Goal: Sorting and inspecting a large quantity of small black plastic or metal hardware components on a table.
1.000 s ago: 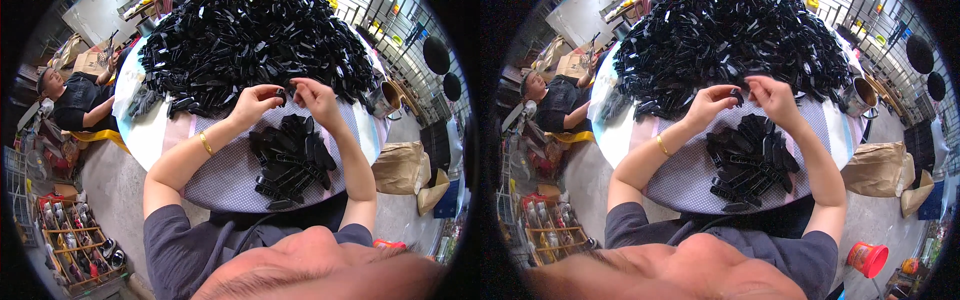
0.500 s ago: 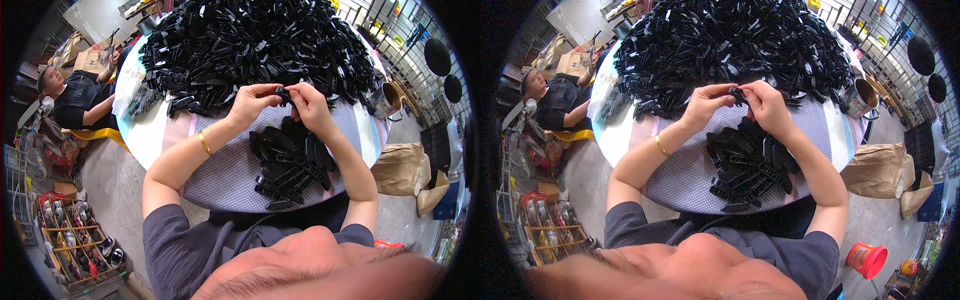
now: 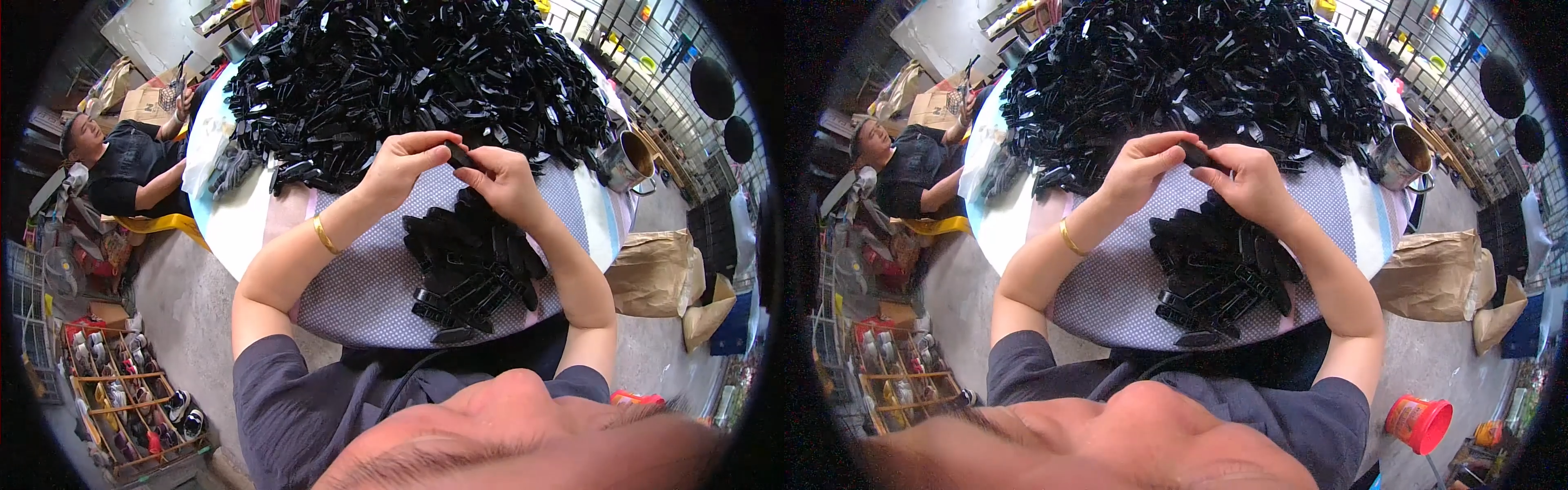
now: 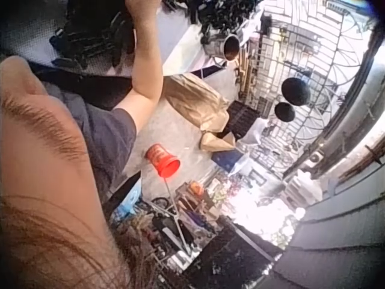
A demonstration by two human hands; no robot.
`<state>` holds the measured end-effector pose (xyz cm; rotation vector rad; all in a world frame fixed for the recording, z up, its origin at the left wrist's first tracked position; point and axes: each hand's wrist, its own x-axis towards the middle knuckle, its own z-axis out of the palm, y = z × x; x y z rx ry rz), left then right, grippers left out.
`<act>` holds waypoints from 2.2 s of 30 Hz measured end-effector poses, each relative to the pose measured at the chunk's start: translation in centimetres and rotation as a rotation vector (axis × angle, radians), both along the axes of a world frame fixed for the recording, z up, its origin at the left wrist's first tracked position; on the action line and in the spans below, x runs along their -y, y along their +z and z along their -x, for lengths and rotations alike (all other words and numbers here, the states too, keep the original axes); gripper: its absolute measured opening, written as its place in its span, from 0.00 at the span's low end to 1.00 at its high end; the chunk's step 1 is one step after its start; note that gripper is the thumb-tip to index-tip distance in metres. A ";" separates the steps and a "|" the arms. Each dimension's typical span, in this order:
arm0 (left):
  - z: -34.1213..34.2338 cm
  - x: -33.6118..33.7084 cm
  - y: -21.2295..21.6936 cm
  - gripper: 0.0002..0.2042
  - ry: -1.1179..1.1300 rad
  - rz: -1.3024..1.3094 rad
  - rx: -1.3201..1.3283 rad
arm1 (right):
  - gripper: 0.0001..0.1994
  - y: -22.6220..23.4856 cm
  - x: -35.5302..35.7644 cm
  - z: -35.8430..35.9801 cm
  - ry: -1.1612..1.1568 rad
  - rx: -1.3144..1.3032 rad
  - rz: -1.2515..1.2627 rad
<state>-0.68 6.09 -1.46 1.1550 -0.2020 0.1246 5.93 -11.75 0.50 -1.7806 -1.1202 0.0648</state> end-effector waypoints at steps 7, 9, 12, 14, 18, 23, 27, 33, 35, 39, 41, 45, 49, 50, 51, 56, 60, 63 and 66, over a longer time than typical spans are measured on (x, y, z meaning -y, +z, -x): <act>0.8 0.3 1.7 0.12 0.092 -0.231 0.016 | 0.10 0.1 0.4 -1.2 0.083 0.228 0.005; 1.3 0.8 3.1 0.14 0.062 -0.553 0.080 | 0.09 0.3 2.0 -4.5 0.084 -0.030 -0.063; 3.2 2.4 4.8 0.18 -0.062 -0.919 0.249 | 0.12 0.0 6.1 -10.2 -0.655 0.323 0.003; 3.5 3.3 4.6 0.18 -0.153 -1.079 0.501 | 0.14 -1.7 9.6 -14.1 -0.891 0.384 0.192; 2.3 4.8 4.6 0.14 -0.286 -1.065 0.551 | 0.18 -3.4 10.8 -16.7 -0.811 0.481 0.184; -3.7 3.0 1.0 0.12 0.167 -1.499 0.642 | 0.19 -4.4 7.0 -15.7 -0.862 0.657 0.348; -5.8 2.7 -1.0 0.12 0.205 -1.615 0.642 | 0.13 -4.6 7.5 -16.5 -0.692 0.630 0.074; -5.3 3.0 -2.2 0.13 0.270 -1.483 0.519 | 0.09 -3.7 7.2 -15.8 -0.670 0.561 -0.060; -4.8 2.9 -2.0 0.12 0.319 -1.352 0.461 | 0.08 -2.7 7.3 -14.7 -0.732 0.592 -0.058; -4.4 2.8 -0.1 0.12 0.292 -1.149 0.246 | 0.07 -0.3 6.2 -11.2 -0.592 0.420 -0.156; -4.6 2.5 0.3 0.13 0.248 -1.003 0.144 | 0.08 0.1 6.0 -9.2 -0.265 0.095 -0.006; -5.0 1.8 -0.6 0.14 0.145 -0.603 -0.032 | 0.10 1.7 4.0 -5.4 0.146 -0.122 0.229; -4.8 2.7 -0.1 0.15 0.112 -0.629 -0.084 | 0.17 -1.2 2.8 -5.2 0.180 -0.289 0.034; -4.8 2.4 -0.2 0.17 0.016 -0.411 -0.139 | 0.17 -1.3 2.3 -4.9 0.183 -0.289 0.033; -4.8 2.3 -0.1 0.18 -0.079 -0.191 -0.191 | 0.17 -1.4 1.9 -4.6 0.123 -0.325 -0.078; -4.8 1.5 0.3 0.20 -0.080 -0.012 -0.160 | 0.20 -1.7 1.6 -4.8 -0.102 -0.356 -0.244; -4.6 2.0 0.7 0.15 -0.033 -0.216 -0.153 | 0.18 -1.2 1.7 -4.3 -0.077 -0.427 -0.353; -4.5 2.2 0.5 0.12 -0.029 -0.325 -0.113 | 0.17 0.2 2.1 -3.7 0.097 -0.508 -0.269; -4.7 2.5 -0.2 0.12 0.077 -0.385 0.001 | 0.19 0.4 2.3 -3.7 -0.040 -0.525 -0.090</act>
